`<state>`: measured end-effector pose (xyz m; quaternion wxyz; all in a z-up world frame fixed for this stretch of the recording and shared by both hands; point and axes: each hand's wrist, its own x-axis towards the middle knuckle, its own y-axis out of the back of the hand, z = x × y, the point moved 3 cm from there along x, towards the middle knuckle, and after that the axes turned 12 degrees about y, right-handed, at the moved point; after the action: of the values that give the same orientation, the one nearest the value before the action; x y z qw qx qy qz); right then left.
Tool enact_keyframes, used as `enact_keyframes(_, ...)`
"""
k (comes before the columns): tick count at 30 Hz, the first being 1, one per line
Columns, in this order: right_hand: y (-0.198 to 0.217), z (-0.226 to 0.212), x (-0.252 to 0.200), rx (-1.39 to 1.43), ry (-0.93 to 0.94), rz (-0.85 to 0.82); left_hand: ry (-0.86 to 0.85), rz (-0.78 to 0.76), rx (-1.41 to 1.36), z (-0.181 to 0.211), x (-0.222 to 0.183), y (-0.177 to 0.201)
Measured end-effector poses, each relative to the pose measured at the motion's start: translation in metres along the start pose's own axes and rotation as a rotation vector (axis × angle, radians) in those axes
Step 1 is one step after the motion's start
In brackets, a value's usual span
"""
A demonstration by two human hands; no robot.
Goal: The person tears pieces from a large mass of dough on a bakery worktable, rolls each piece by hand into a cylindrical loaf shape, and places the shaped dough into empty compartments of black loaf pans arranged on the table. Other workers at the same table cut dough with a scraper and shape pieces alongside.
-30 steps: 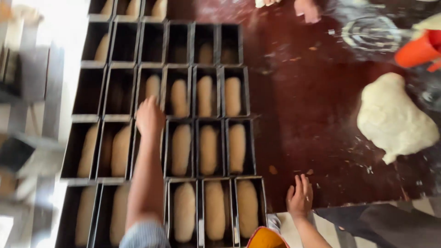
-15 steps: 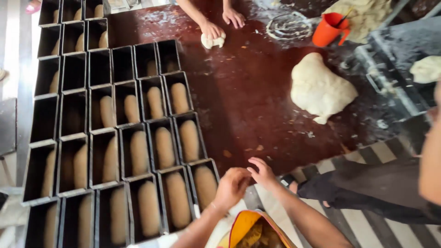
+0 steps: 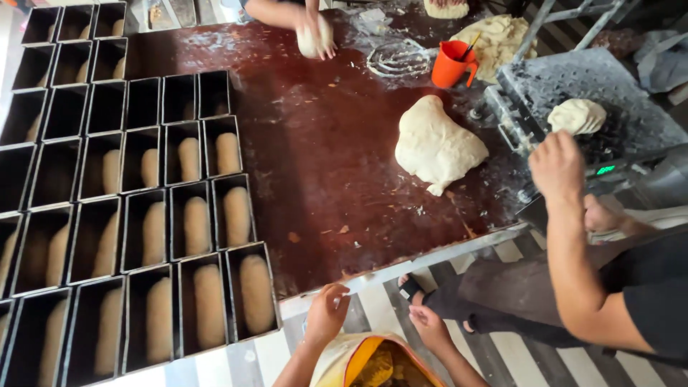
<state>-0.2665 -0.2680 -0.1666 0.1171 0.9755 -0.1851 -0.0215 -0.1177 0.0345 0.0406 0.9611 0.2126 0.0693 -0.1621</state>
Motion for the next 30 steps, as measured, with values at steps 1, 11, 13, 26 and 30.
enact_keyframes(1,0.004,-0.007,0.004,-0.005,0.004,-0.002,-0.002,0.003,-0.006,-0.004,0.006,0.000)
enact_keyframes(11,-0.022,-0.140,0.098,-0.264,0.268,0.030,-0.039,-0.073,0.408,-0.018,0.100,0.031)
enact_keyframes(13,-0.029,-0.159,0.120,-0.315,0.299,0.037,-0.027,-0.073,0.454,-0.018,0.126,0.038)
enact_keyframes(26,-0.042,-0.130,0.174,-0.835,-0.006,-0.194,0.151,-0.348,1.141,-0.024,0.146,0.032)
enact_keyframes(30,-0.056,-0.160,0.195,-1.031,-0.257,-0.332,0.117,-0.366,1.239,-0.027,0.162,0.030)
